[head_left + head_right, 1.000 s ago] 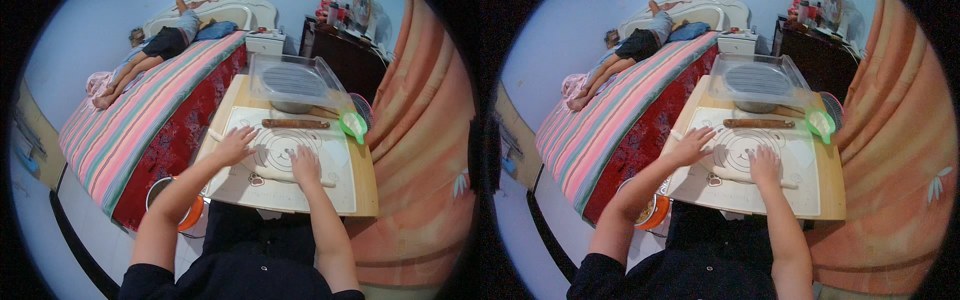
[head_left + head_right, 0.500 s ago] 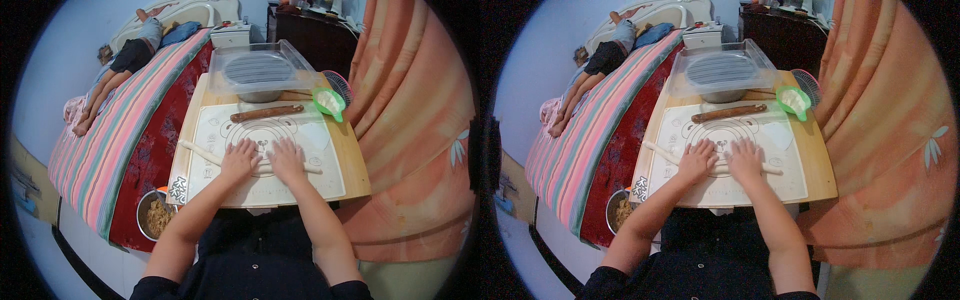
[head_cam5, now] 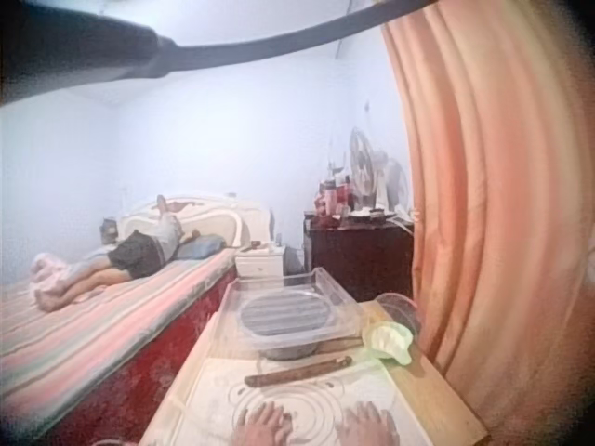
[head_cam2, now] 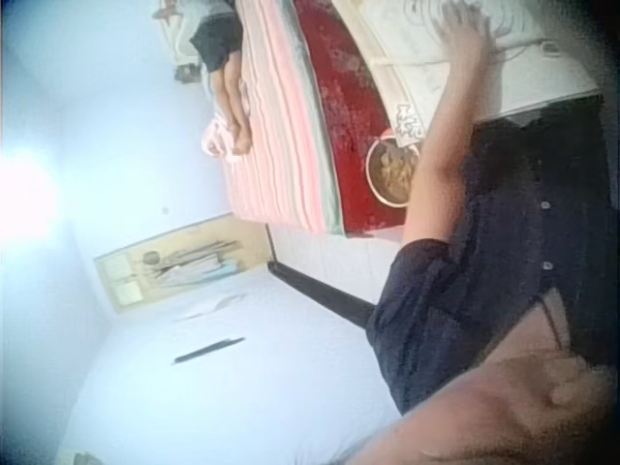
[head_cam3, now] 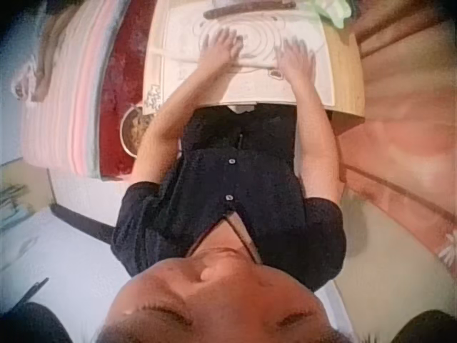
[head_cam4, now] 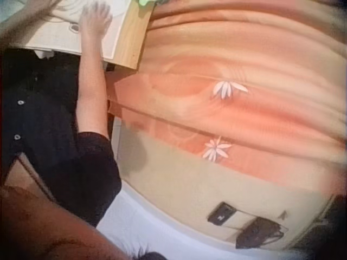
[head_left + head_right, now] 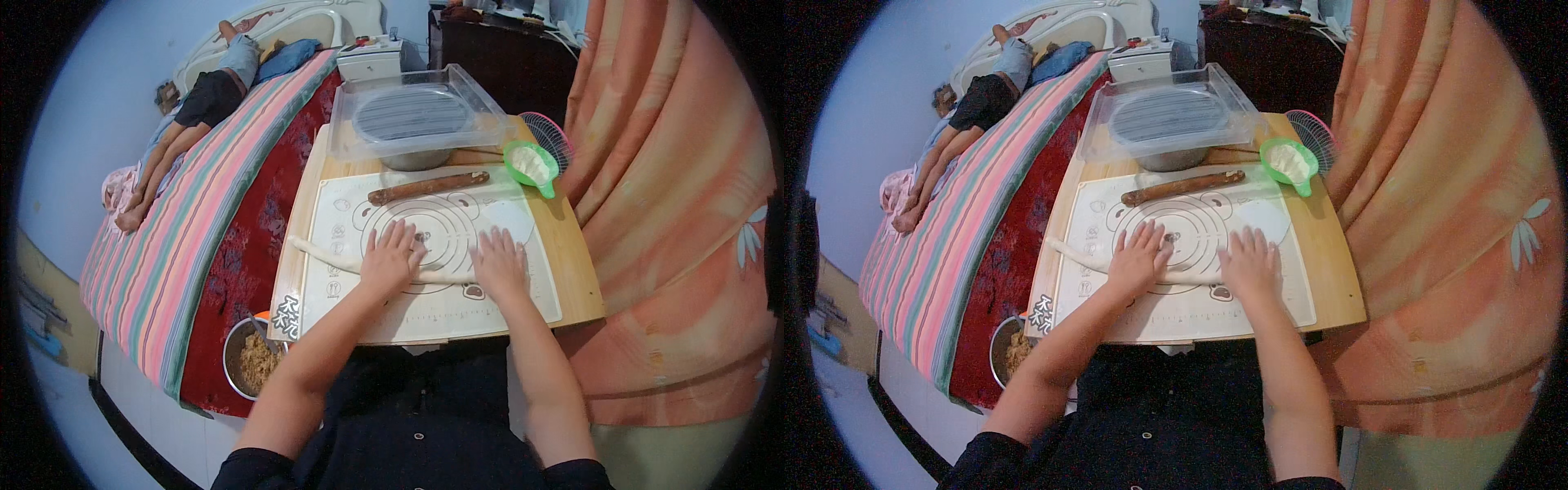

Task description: The person kneads a piece of dough on a silicone mat, rolls it into a long rope using a rolling pin, and then cuts it into small pieces with a plastic scraper. The cut pieces are gathered and briefly kneaded together.

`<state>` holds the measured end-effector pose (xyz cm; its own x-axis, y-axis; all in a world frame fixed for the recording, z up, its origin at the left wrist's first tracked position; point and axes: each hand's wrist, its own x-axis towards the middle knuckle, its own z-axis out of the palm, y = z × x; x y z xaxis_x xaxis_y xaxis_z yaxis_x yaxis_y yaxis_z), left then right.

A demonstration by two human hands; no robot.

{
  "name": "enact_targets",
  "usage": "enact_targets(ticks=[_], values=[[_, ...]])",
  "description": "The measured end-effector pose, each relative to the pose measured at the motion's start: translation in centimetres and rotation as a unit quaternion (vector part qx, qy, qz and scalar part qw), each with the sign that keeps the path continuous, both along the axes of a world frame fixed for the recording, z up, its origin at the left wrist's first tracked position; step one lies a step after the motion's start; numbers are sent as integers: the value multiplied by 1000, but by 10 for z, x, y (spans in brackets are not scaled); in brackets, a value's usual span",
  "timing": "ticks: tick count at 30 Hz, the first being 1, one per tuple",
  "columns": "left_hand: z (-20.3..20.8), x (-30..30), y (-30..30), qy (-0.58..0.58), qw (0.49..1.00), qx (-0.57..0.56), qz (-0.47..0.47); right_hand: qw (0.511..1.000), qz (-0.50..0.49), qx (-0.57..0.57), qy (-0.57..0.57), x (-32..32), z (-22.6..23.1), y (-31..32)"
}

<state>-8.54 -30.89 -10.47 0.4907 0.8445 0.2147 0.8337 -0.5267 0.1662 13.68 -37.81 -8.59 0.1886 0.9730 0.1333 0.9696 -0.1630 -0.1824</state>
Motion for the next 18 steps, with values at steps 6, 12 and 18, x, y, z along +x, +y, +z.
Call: enact_targets(ticks=[6, 12, 18], values=[[-1, -19, -43, 46, 988, 60, -136, 989, 142, -23, -37, -14, 0, -48], [2, 8, -51, 24, 990, -26, -140, 988, 143, -56, -21, -17, 6, -56], [23, -9, 36, -118, 993, -16, 0, 997, 49, -16, -65, 12, 16, 16]])
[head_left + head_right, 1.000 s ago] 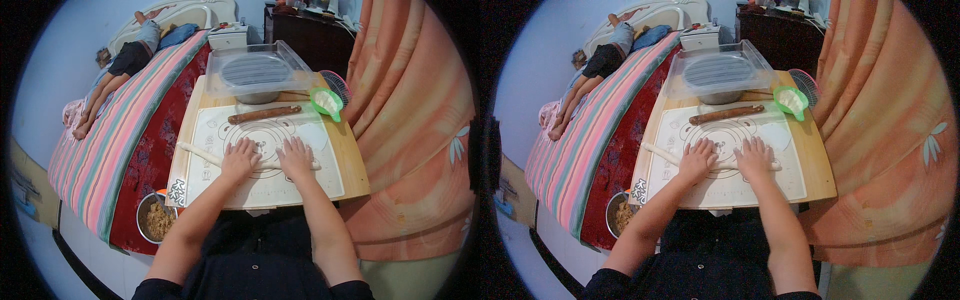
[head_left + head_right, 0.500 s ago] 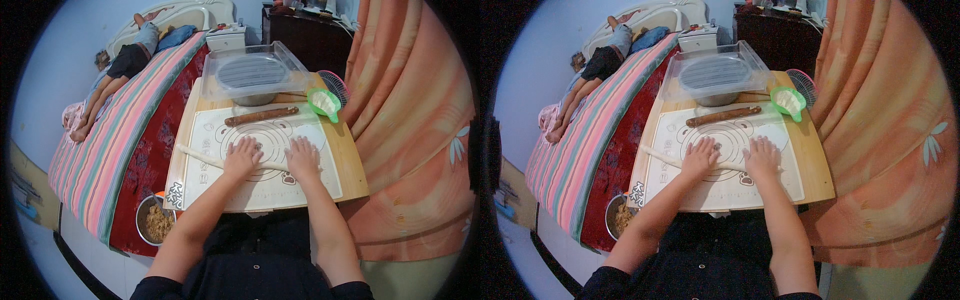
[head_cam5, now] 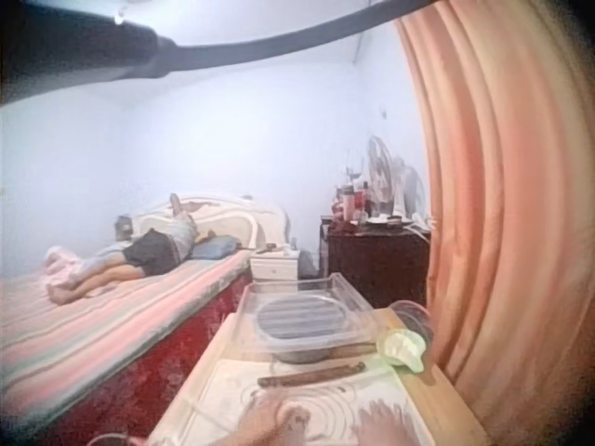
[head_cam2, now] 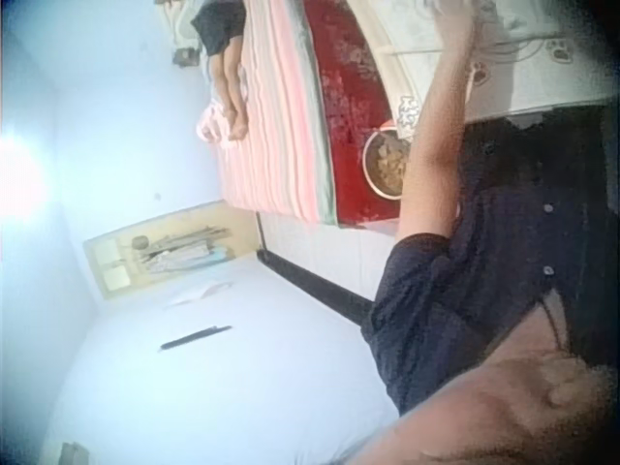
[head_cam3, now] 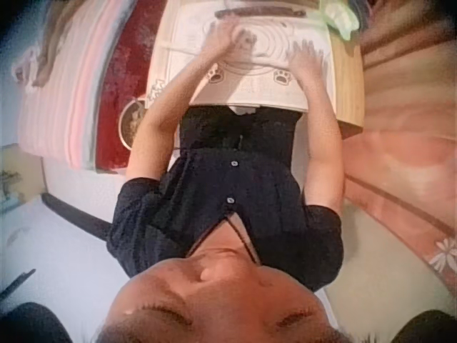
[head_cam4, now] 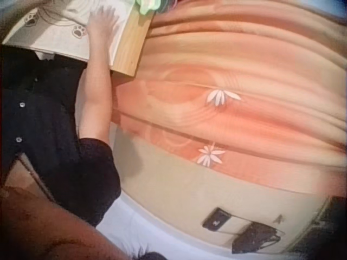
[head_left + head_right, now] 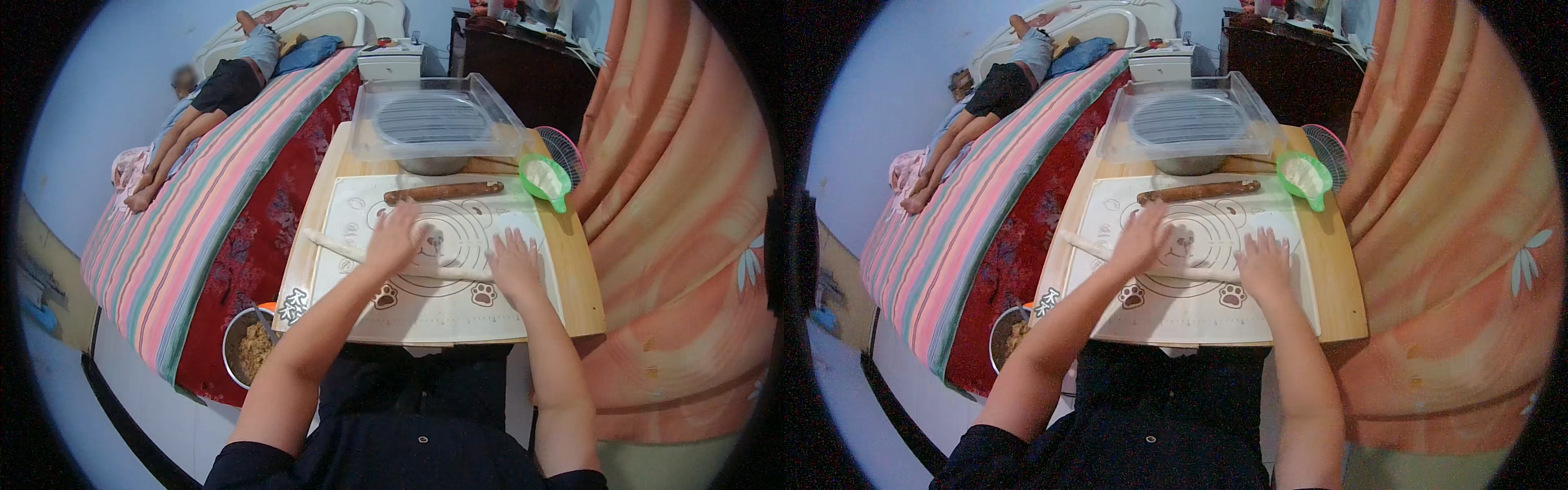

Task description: The person kneads a piece of dough on a silicone mat, rolls it into a long rope using a rolling pin, and then cuts it into small pieces with a plastic scraper. The cut pieces are gathered and briefly kneaded together.

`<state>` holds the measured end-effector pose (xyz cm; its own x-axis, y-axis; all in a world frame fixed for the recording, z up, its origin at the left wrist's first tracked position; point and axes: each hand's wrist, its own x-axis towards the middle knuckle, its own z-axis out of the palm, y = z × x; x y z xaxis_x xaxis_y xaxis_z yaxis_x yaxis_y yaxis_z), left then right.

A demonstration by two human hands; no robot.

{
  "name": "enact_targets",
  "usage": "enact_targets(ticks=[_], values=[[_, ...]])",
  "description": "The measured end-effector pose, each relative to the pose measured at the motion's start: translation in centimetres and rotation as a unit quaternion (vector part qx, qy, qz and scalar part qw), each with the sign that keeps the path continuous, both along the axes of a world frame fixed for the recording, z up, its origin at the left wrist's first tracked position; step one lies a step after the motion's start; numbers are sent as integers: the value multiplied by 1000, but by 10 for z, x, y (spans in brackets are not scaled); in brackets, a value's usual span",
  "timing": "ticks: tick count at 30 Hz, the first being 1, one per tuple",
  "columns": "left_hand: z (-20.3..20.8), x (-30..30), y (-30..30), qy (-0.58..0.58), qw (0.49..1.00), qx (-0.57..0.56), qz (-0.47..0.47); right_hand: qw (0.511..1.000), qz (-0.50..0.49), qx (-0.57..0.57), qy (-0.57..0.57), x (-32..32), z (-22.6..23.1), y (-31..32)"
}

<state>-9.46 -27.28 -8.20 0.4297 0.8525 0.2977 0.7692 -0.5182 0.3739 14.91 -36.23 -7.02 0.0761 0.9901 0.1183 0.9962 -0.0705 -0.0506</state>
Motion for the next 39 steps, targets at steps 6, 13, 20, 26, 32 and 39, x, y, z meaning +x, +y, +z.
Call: enact_targets(ticks=[6, 13, 20, 26, 32, 39], values=[[-19, -17, -30, 111, 994, 2, -14, 992, 65, -41, 96, -80, -8, 29], [-23, -67, -110, 104, 987, 19, -123, 978, 192, -16, 83, -96, -16, -78], [-24, -19, -38, 100, 995, 20, -20, 995, 58, 50, 66, -87, -25, 21], [-29, -106, -71, -14, 993, 84, -77, 977, 213, -7, 13, -59, -9, -60], [25, -155, -46, 59, 963, -166, 205, 988, 142, -36, 49, 5, -13, -72], [19, -129, -11, 18, 996, 9, 83, 989, 97, 42, 107, 34, -4, -59]])
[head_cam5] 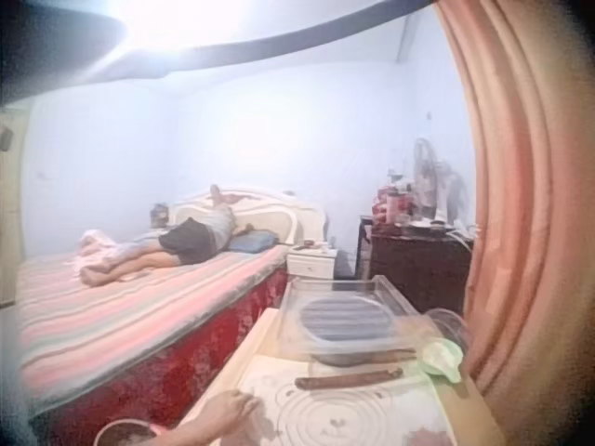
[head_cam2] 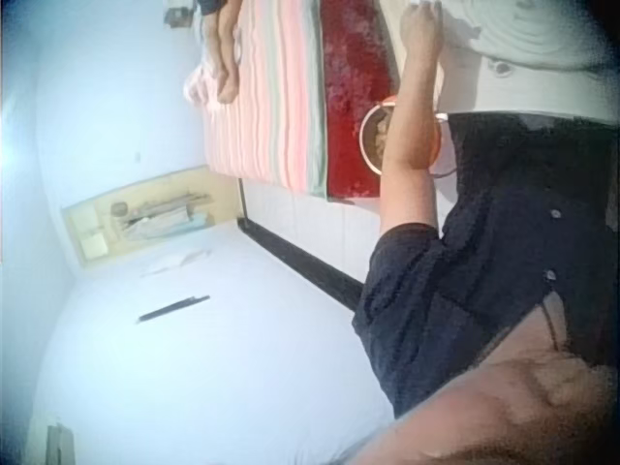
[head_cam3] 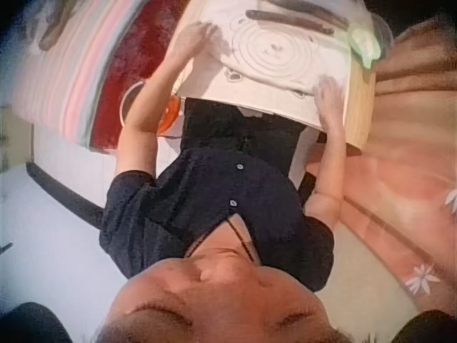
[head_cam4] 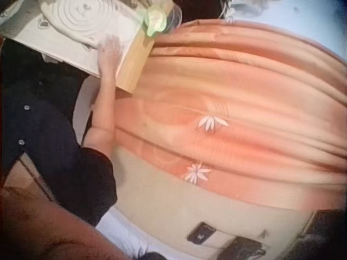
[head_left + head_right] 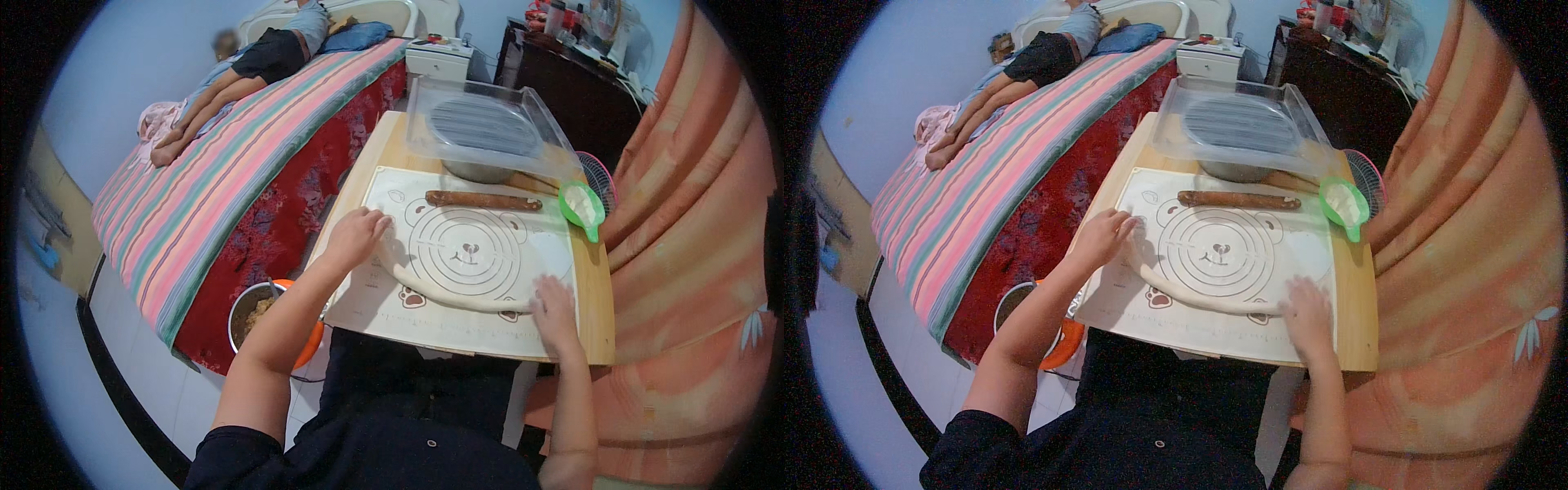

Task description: The person kneads a piece of dough on a silicone mat, rolls it into a long rope using a rolling pin, and then cuts it into small pieces with a plastic scraper. The cut pieces are gathered and briefly kneaded together.

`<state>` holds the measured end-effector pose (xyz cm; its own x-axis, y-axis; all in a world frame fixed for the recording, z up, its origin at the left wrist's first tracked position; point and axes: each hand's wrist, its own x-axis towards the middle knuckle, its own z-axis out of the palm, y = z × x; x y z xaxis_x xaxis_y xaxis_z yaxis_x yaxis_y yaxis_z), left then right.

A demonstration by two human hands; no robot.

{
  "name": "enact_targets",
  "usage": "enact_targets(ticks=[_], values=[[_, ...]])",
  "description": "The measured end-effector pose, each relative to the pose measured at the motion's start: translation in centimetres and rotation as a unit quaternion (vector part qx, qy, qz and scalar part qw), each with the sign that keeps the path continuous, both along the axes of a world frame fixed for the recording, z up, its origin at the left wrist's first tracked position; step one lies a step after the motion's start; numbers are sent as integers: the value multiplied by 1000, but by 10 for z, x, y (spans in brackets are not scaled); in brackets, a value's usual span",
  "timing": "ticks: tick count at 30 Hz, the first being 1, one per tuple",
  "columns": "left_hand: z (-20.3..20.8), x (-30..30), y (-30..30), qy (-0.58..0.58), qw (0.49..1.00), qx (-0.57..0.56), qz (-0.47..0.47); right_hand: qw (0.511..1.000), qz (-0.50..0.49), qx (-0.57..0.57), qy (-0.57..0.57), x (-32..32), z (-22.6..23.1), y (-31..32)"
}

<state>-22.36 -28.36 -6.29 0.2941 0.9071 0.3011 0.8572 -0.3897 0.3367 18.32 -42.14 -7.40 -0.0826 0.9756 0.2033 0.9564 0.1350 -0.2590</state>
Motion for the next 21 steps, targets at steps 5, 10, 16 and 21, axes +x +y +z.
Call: enact_targets(ticks=[5, 10, 16, 21], values=[[-7, 72, -11, -27, 974, 216, -64, 997, -62, 34, 38, -3, 4, 41], [-44, 129, -72, 65, 967, 4, -246, 997, -35, -5, -66, -45, -21, 19], [-39, 111, -105, 130, 958, 13, -255, 988, 17, -125, -93, -53, -7, -55], [-50, 162, -25, 61, 997, 39, -18, 991, -113, -20, -61, -53, -9, 44]])
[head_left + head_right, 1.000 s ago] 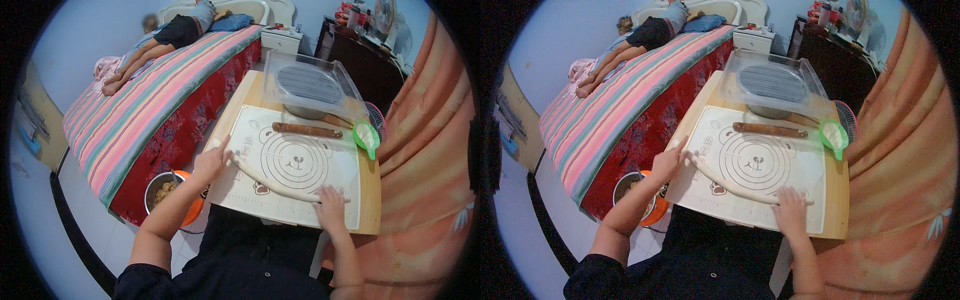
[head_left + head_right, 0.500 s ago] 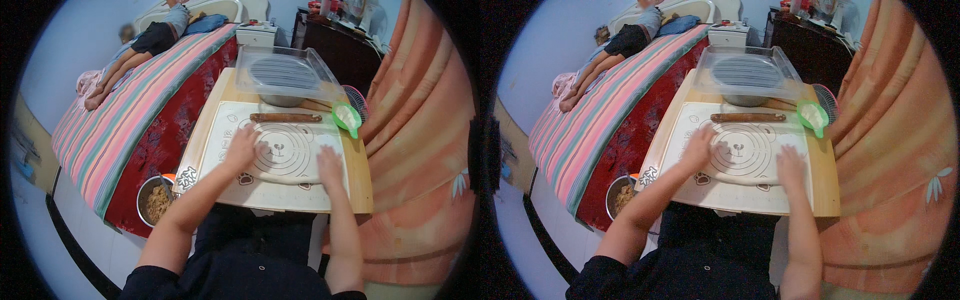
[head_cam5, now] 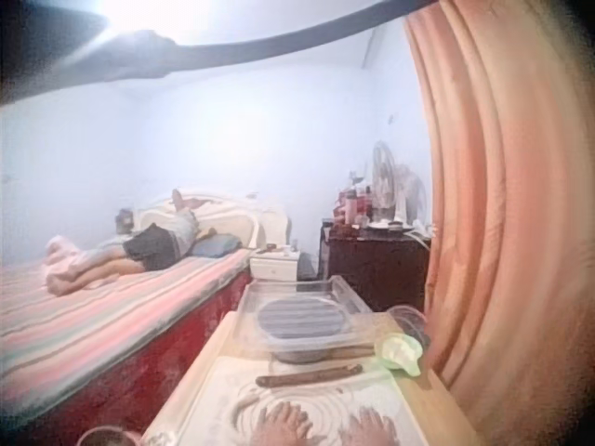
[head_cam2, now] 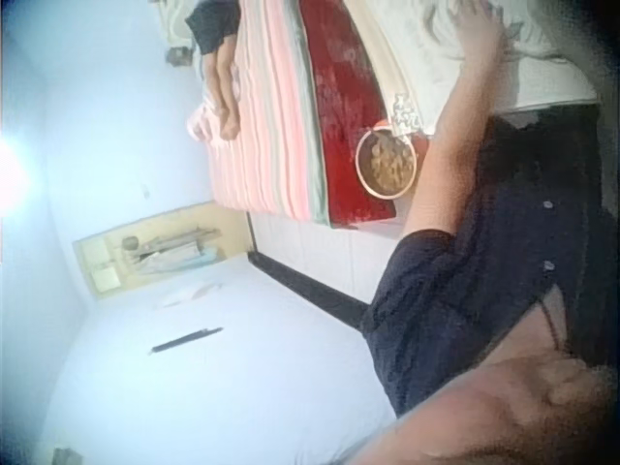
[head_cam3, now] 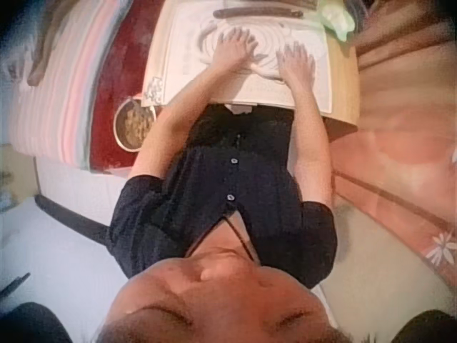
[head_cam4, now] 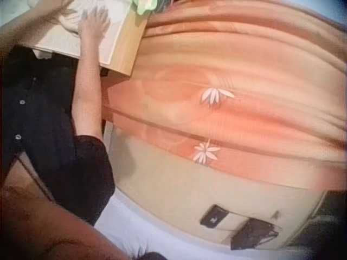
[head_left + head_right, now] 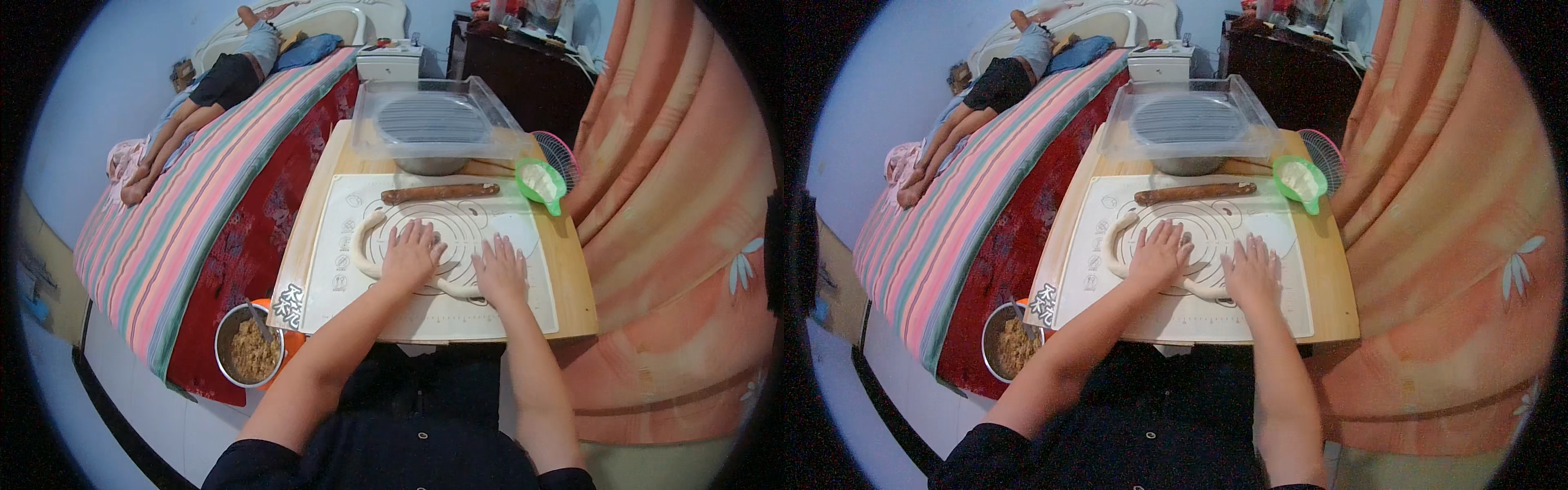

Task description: The person kneads a piece of dough on a silicone mat, rolls it into a long rope using a rolling pin, and then cuts it into small pieces with a plastic scraper. The cut pieces are gathered and briefly kneaded together.

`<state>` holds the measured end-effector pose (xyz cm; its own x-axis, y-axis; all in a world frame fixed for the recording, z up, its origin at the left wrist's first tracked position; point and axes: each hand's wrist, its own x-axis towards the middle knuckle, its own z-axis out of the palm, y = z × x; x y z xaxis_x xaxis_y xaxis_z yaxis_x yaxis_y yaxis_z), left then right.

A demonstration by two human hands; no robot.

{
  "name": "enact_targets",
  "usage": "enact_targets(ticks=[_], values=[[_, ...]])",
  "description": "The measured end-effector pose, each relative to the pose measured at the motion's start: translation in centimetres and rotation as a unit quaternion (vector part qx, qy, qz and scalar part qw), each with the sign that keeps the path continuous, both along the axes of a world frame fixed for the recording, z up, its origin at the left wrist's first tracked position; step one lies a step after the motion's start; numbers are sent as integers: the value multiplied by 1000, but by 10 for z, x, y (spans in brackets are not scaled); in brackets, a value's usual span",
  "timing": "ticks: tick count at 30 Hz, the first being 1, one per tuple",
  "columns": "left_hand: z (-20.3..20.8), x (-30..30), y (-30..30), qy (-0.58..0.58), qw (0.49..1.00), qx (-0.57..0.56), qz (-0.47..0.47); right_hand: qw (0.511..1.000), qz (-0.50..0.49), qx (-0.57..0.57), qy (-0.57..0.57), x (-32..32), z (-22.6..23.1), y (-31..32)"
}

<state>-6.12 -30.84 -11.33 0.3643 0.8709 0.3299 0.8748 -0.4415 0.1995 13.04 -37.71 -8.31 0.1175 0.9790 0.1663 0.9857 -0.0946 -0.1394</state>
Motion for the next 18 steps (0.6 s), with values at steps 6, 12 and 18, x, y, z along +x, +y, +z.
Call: enact_targets(ticks=[6, 12, 18], values=[[16, -56, -78, 121, 961, -41, -245, 979, 176, -66, -83, -19, -6, -65], [16, -37, -64, 83, 985, -20, -153, 993, 111, -24, -7, -26, -7, -57], [18, -39, -29, 45, 989, -57, -125, 997, 9, -30, 71, 12, -3, 2]])
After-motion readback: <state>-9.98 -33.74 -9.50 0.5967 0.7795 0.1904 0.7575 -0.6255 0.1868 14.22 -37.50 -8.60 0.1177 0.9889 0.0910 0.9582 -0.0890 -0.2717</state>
